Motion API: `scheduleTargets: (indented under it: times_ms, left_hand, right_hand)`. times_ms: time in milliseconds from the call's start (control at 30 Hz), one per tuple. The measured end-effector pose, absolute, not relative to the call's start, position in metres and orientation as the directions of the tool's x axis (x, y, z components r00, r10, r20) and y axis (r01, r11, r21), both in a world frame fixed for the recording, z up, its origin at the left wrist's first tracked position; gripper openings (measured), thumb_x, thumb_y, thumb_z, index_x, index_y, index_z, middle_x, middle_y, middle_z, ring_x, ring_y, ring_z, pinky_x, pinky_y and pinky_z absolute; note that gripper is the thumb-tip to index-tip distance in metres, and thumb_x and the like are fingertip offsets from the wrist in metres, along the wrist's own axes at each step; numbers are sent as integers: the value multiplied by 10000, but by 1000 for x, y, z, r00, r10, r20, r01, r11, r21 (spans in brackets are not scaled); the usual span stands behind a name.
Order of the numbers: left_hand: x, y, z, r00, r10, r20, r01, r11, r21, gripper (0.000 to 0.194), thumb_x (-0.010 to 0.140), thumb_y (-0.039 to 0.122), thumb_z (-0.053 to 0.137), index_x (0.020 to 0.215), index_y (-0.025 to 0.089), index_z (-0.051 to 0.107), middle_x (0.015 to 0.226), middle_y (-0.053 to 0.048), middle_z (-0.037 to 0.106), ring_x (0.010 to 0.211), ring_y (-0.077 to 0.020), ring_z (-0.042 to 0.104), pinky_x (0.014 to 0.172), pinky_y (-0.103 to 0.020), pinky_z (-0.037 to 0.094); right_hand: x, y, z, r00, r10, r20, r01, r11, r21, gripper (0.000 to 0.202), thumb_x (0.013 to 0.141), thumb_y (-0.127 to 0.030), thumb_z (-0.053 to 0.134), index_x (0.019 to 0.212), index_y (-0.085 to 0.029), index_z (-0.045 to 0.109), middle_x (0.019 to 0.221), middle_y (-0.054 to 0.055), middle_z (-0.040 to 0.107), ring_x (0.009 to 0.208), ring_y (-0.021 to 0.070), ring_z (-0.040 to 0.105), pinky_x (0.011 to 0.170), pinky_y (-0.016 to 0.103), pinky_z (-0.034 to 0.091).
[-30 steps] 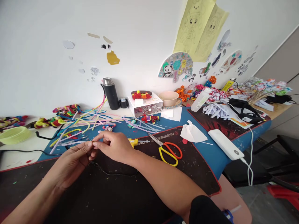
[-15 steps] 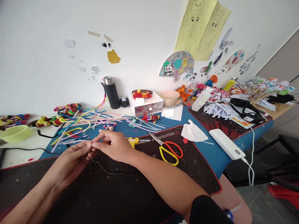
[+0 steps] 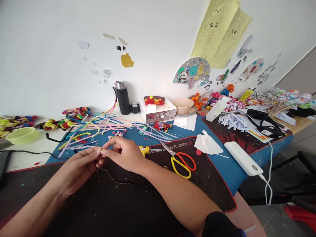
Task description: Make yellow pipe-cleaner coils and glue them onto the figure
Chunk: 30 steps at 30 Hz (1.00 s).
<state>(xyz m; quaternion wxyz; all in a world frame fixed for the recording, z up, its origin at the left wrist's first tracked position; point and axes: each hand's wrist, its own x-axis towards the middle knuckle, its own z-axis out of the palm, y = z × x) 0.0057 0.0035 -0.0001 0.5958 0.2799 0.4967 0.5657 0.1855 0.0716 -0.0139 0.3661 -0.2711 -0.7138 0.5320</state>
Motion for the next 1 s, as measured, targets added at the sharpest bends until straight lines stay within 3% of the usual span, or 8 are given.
scheduleTargets:
  times_ms: [200,367,567,767,1000]
  left_hand:
    - [7,3,0,-146,949,-279,-414,198,889,568,397,542,1167,641,150,838,624,-24,687,589,-106,578,534,-182,533]
    - [8,3,-1,-160,945,-284,-426,194,884,586,387,546,1168,645,136,838,626,-33,698,587,-109,586,533,-185,538]
    - [10,3,-3,-175,945,-277,-425,181,887,569,387,529,1171,631,148,826,622,-23,688,600,-102,579,553,-173,539]
    - [11,4,-4,-173,945,-278,-422,184,888,564,398,538,1166,640,149,836,621,-30,684,607,-115,568,556,-195,544]
    - [9,4,-5,-161,962,-218,-362,148,920,545,470,560,1147,677,152,850,669,-42,704,640,-126,580,577,-198,539]
  right_hand:
    - [185,72,-16,-589,768,251,-4,308,-952,372,988,-546,829,1150,-214,784,648,-77,547,591,122,462,607,284,354]
    - [184,73,-20,-586,767,262,14,333,-943,370,1010,-573,808,1125,-222,794,713,-44,642,607,126,486,613,284,371]
    - [183,72,-22,-578,769,274,-8,331,-944,383,999,-592,820,1061,-215,795,679,-51,612,593,120,472,594,273,345]
    - [182,72,-22,-589,768,252,-31,291,-956,388,1011,-593,801,1089,-216,759,765,-19,709,614,128,540,609,273,382]
    - [183,73,-21,-561,781,276,-46,303,-952,333,1013,-545,804,1076,-220,768,733,-30,685,603,128,500,602,280,365]
